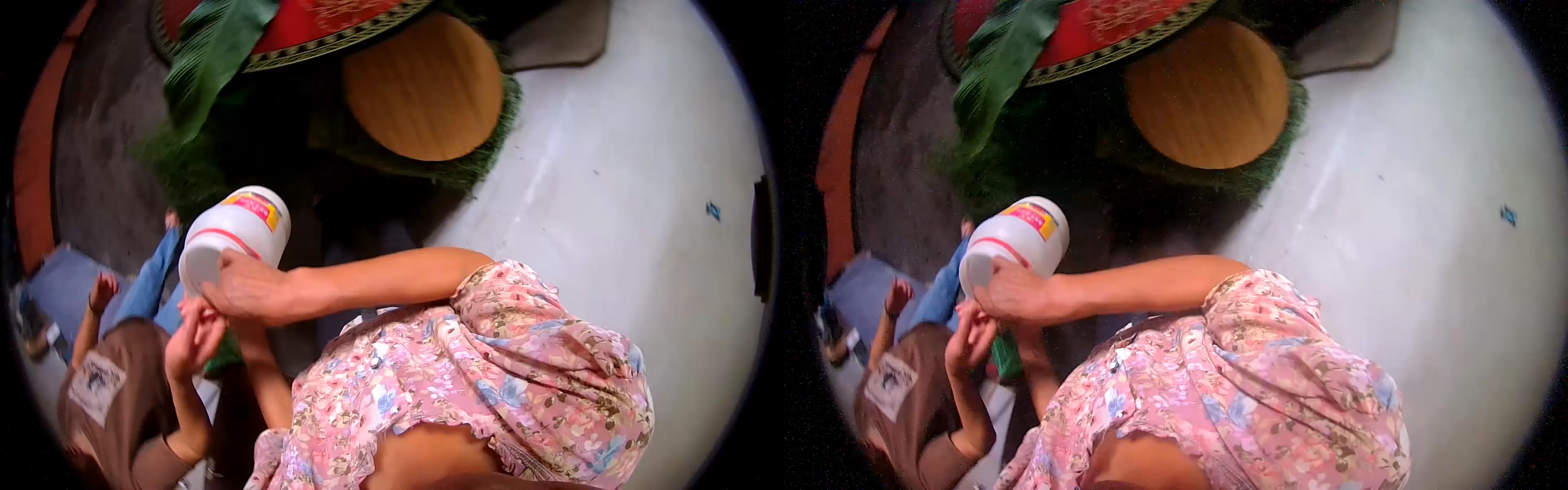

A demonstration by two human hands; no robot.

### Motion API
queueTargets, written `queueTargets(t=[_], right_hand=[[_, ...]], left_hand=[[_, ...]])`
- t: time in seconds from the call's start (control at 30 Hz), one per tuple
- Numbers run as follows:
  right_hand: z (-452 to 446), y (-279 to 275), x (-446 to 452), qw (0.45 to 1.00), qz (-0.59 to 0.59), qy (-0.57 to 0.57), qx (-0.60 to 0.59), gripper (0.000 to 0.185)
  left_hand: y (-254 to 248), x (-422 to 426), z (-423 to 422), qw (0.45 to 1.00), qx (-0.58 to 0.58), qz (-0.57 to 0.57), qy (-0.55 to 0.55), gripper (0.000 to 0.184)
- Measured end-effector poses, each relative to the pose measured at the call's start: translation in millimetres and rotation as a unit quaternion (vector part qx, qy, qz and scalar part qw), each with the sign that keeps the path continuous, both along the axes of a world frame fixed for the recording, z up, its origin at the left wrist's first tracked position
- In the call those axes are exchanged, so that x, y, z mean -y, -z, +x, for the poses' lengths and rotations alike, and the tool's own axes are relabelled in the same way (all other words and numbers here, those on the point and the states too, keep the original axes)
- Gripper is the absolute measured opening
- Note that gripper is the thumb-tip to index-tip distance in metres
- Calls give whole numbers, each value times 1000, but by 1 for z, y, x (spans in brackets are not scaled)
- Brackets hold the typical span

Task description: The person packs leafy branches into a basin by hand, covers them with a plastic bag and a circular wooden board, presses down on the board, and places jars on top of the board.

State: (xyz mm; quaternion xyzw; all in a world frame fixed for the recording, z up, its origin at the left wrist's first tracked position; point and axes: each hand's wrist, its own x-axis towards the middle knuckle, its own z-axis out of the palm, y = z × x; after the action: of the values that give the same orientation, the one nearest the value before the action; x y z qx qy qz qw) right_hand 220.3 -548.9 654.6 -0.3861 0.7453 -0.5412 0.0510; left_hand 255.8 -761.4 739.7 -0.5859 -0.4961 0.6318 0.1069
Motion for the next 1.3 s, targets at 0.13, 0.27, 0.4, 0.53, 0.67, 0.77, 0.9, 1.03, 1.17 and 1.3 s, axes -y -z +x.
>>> queueTargets(t=[0.13,0.27,0.4,0.53,0.67,0.77,0.9,1.03,1.17,1.3], right_hand=[[-30,-68,-94,991,5,40,128,26],[13,-13,-106,970,19,211,116,18],[-17,-4,-191,936,-4,325,137,24],[-31,15,-251,893,16,379,243,25],[-38,56,-309,834,-54,452,311,23],[-56,79,-346,823,-94,471,304,24],[-93,90,-372,810,-115,498,289,23],[-112,145,-393,799,-119,499,313,24],[-120,185,-395,816,-51,476,324,24],[-127,181,-394,849,131,487,156,22]], left_hand=[[-22,-49,-23,995,-73,-63,12,50],[-45,-109,-12,945,-134,-255,155,51],[211,-173,47,618,-400,-573,361,54],[227,-192,62,545,-400,-587,446,50],[258,-207,76,355,-397,-612,585,47],[292,-244,55,155,-445,-626,622,45],[357,-302,-13,-228,-484,-624,570,50],[411,-361,-98,-369,-505,-501,598,64],[480,-396,-129,-358,-483,-455,657,80],[533,-411,-122,-362,-430,-469,681,77]])
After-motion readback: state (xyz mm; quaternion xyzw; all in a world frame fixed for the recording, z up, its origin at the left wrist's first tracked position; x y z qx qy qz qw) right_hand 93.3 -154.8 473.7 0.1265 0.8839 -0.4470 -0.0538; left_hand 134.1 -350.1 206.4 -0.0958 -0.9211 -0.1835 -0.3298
